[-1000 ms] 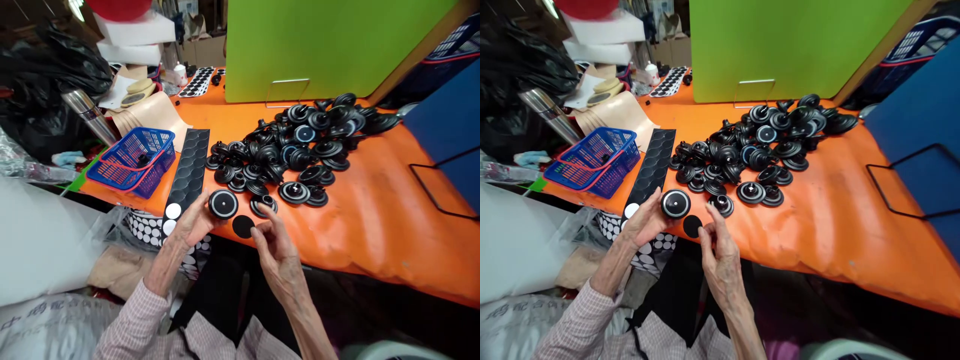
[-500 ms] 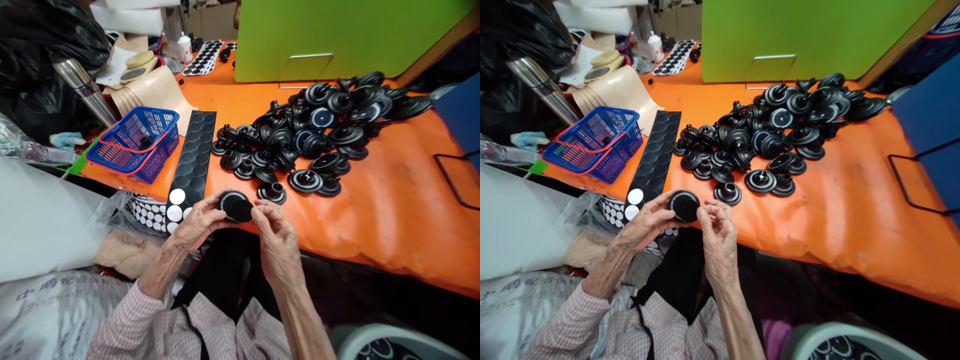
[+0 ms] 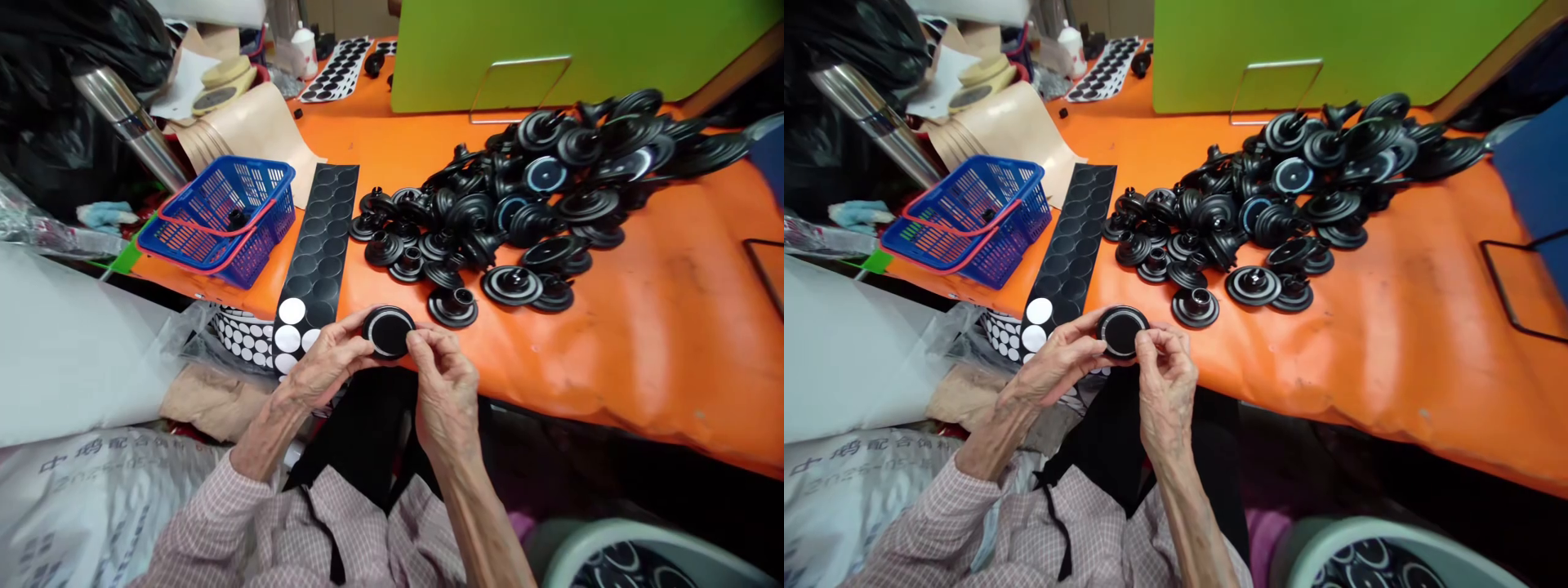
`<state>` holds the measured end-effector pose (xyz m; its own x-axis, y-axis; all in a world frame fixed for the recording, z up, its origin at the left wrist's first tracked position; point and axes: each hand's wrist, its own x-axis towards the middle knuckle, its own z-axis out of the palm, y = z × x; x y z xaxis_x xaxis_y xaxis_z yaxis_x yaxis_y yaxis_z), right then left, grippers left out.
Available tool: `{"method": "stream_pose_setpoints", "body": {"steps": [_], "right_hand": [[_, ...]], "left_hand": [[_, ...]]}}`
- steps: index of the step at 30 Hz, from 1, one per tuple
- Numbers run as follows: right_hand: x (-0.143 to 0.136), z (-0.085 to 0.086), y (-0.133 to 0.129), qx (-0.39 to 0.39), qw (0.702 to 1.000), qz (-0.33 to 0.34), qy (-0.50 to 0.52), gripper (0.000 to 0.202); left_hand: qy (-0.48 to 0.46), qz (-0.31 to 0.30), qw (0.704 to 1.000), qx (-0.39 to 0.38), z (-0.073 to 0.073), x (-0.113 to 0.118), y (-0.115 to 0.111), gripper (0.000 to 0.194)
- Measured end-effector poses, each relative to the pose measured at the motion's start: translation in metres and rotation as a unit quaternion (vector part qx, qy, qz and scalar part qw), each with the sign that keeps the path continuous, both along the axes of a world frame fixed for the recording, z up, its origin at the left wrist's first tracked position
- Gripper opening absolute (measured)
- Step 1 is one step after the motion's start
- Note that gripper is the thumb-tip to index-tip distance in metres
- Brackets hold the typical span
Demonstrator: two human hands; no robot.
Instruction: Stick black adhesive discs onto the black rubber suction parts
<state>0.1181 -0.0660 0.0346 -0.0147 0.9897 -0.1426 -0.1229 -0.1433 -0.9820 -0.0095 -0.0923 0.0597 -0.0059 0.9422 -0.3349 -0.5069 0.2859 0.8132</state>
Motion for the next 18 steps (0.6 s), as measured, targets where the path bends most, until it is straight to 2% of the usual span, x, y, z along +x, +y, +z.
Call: {"method": "stream_pose_setpoints", "body": {"steps": [6, 11, 14, 18], "right_hand": [[-0.001, -0.002, -0.001, 0.025, 0.998, -0.003, -0.049, 0.023], [-0.005, -0.005, -0.004, 0.058, 0.992, -0.011, -0.108, 0.021], [-0.008, -0.008, -0.006, 0.106, 0.982, -0.020, -0.156, 0.016], [-0.012, -0.010, -0.007, 0.195, 0.951, -0.029, -0.236, 0.010]], "left_hand": [[0.002, 0.005, 1.000, -0.005, -0.003, -0.001, 0.001, 0.042], [0.001, 0.014, 1.000, 0.007, -0.008, 0.000, 0.001, 0.034], [0.007, 0.041, 0.999, -0.006, -0.010, 0.002, 0.000, 0.033], [0.018, 0.073, 0.997, -0.020, -0.010, 0.003, -0.001, 0.033]]}}
